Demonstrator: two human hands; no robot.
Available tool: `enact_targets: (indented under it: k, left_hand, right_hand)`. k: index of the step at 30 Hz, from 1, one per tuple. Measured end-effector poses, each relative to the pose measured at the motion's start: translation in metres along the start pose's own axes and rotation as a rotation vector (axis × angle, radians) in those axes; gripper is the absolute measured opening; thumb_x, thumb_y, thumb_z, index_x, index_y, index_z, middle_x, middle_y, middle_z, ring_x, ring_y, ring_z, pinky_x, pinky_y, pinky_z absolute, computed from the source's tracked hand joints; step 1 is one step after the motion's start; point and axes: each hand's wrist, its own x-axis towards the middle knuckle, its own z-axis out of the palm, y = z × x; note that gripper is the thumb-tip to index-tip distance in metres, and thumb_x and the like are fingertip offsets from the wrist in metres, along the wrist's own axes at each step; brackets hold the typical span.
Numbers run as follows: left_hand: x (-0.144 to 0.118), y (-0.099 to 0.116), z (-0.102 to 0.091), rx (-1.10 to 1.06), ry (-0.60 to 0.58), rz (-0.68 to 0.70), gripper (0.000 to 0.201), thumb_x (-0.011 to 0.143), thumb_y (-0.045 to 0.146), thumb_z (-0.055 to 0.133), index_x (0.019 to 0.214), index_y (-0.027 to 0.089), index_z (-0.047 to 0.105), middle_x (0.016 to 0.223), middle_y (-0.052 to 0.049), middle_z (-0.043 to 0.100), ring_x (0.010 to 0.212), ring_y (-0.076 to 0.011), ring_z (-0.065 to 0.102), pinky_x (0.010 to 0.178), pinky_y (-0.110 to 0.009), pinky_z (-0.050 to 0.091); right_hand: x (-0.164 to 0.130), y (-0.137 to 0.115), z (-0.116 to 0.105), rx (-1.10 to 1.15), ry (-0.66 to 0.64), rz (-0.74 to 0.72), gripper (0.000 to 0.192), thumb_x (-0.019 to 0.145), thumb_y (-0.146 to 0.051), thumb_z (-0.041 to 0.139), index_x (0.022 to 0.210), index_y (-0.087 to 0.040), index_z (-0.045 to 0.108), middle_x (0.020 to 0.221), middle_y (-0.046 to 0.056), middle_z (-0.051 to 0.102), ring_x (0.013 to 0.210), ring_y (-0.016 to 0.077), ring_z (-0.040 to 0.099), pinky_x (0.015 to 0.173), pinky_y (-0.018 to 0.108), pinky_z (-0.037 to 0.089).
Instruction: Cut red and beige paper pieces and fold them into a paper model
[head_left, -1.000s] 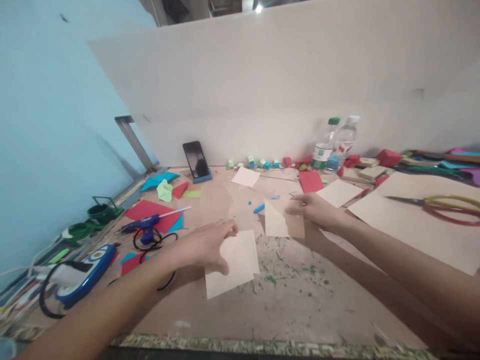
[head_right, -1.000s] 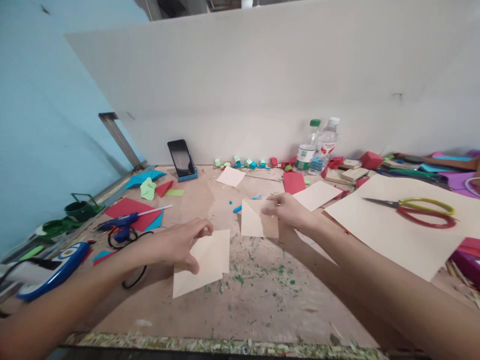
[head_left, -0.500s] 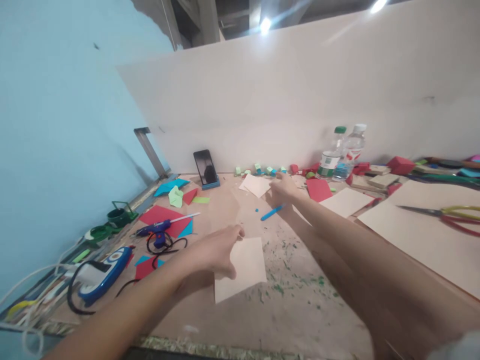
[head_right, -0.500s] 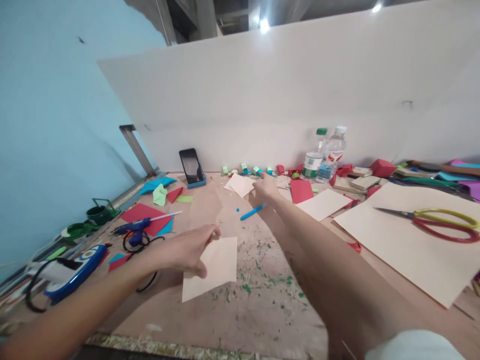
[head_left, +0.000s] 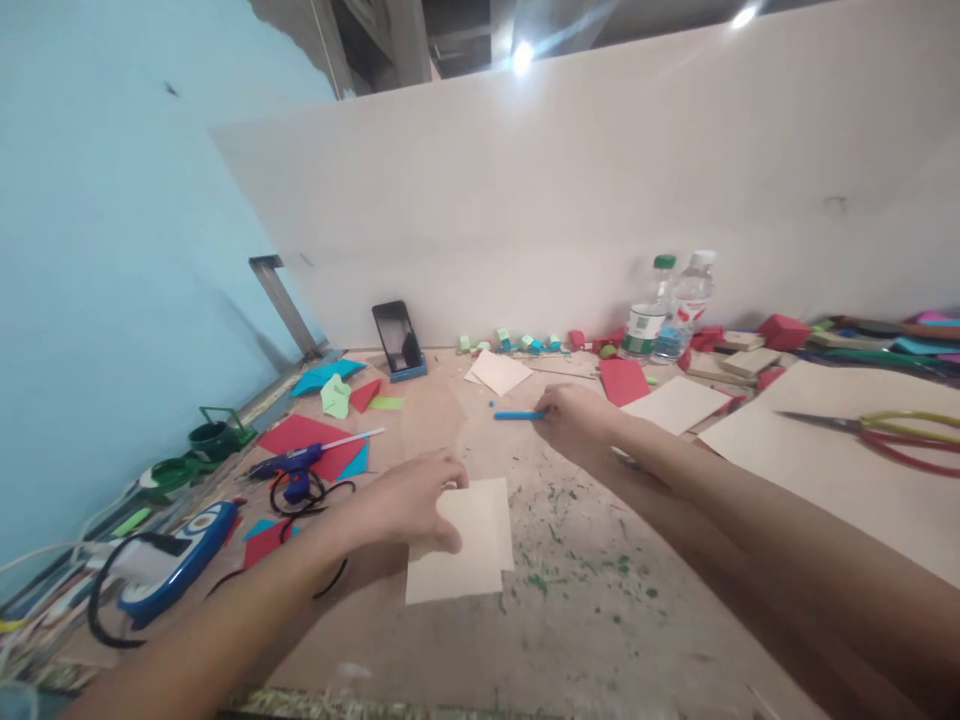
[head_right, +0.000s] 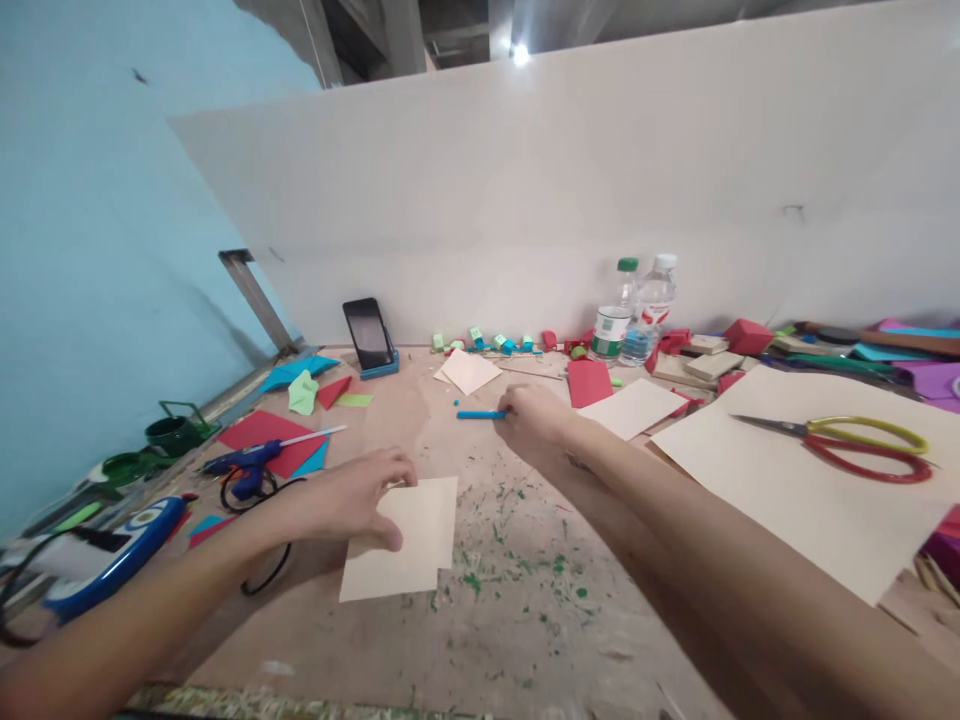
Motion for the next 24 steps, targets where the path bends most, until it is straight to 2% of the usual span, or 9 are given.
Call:
enact_targets:
  k: [3,6,8,10,13,16,18,21,24]
  left_hand:
    - [-0.012,0.006,0.008,0.009,0.032,0.001,0.049,0.067,0.043,0.082,0.107,0.023,0.062,0.130,-0.010,0.062,0.122,-0.0339,0.060,0.101,-0.042,0.050]
    - [-0.017,0.009,0.014,0.006,0.060,0.001,0.043,0.072,0.039,0.078,0.107,0.022,0.059,0.130,-0.010,0.060,0.126,-0.0331,0.057,0.105,-0.042,0.048]
    - [-0.017,0.009,0.015,-0.004,0.080,-0.002,0.041,0.074,0.037,0.076,0.108,0.022,0.059,0.130,-0.011,0.060,0.127,-0.0326,0.057,0.106,-0.042,0.048]
    - [-0.016,0.007,0.015,-0.025,0.097,-0.004,0.041,0.074,0.035,0.075,0.109,0.022,0.059,0.130,-0.011,0.061,0.125,-0.0326,0.058,0.107,-0.043,0.047]
    - [-0.014,0.004,0.016,-0.089,0.124,-0.004,0.043,0.070,0.032,0.077,0.108,0.022,0.059,0.127,-0.011,0.065,0.122,-0.0332,0.060,0.105,-0.043,0.049]
    - [-0.012,0.000,0.020,-0.205,0.168,-0.005,0.057,0.065,0.027,0.078,0.119,0.022,0.058,0.129,-0.009,0.067,0.122,-0.0312,0.063,0.102,-0.040,0.050]
    - [-0.010,-0.003,0.021,-0.290,0.202,0.001,0.062,0.064,0.021,0.076,0.123,0.022,0.060,0.130,-0.007,0.069,0.120,-0.0289,0.065,0.100,-0.036,0.052]
    - [-0.006,-0.009,0.012,-0.387,0.259,-0.003,0.047,0.064,0.020,0.074,0.111,0.020,0.069,0.120,-0.005,0.074,0.114,-0.0297,0.069,0.095,-0.035,0.054]
    - [0.006,-0.016,-0.010,-0.454,0.340,-0.032,0.039,0.068,0.030,0.080,0.104,0.018,0.074,0.110,-0.005,0.077,0.110,-0.0326,0.070,0.091,-0.037,0.055]
  right_hand:
    - [0.026,0.002,-0.004,-0.034,0.036,0.028,0.035,0.102,-0.040,0.067,0.130,-0.019,0.066,0.134,0.010,0.066,0.112,0.0257,0.068,0.094,0.045,0.060]
    - [0.055,0.000,-0.012,-0.079,0.125,0.079,0.037,0.102,-0.039,0.067,0.132,-0.019,0.065,0.135,0.011,0.065,0.114,0.0258,0.068,0.095,0.047,0.060]
    - [0.064,-0.004,-0.016,-0.101,0.170,0.093,0.037,0.102,-0.039,0.067,0.133,-0.019,0.064,0.136,0.011,0.065,0.114,0.0255,0.068,0.096,0.047,0.059]
    - [0.060,-0.008,-0.017,-0.112,0.187,0.070,0.036,0.102,-0.039,0.066,0.133,-0.020,0.064,0.136,0.011,0.065,0.114,0.0253,0.067,0.096,0.047,0.059]
    - [0.034,-0.011,-0.016,-0.122,0.168,-0.003,0.034,0.102,-0.039,0.066,0.132,-0.020,0.065,0.136,0.011,0.065,0.115,0.0253,0.067,0.097,0.048,0.059]
    - [0.003,-0.010,-0.016,-0.141,0.126,-0.039,0.032,0.103,-0.038,0.065,0.129,-0.021,0.067,0.137,0.011,0.065,0.117,0.0252,0.066,0.100,0.048,0.058]
    - [-0.006,-0.007,-0.019,-0.159,0.108,-0.015,0.031,0.103,-0.038,0.065,0.129,-0.021,0.067,0.138,0.011,0.065,0.117,0.0251,0.066,0.100,0.048,0.057]
    - [0.008,-0.003,-0.021,-0.181,0.108,0.074,0.033,0.103,-0.038,0.065,0.131,-0.021,0.066,0.137,0.011,0.065,0.116,0.0254,0.067,0.099,0.048,0.058]
    - [0.041,-0.004,-0.016,-0.174,0.115,0.185,0.035,0.102,-0.039,0.066,0.132,-0.020,0.065,0.136,0.011,0.065,0.114,0.0252,0.068,0.096,0.047,0.059]
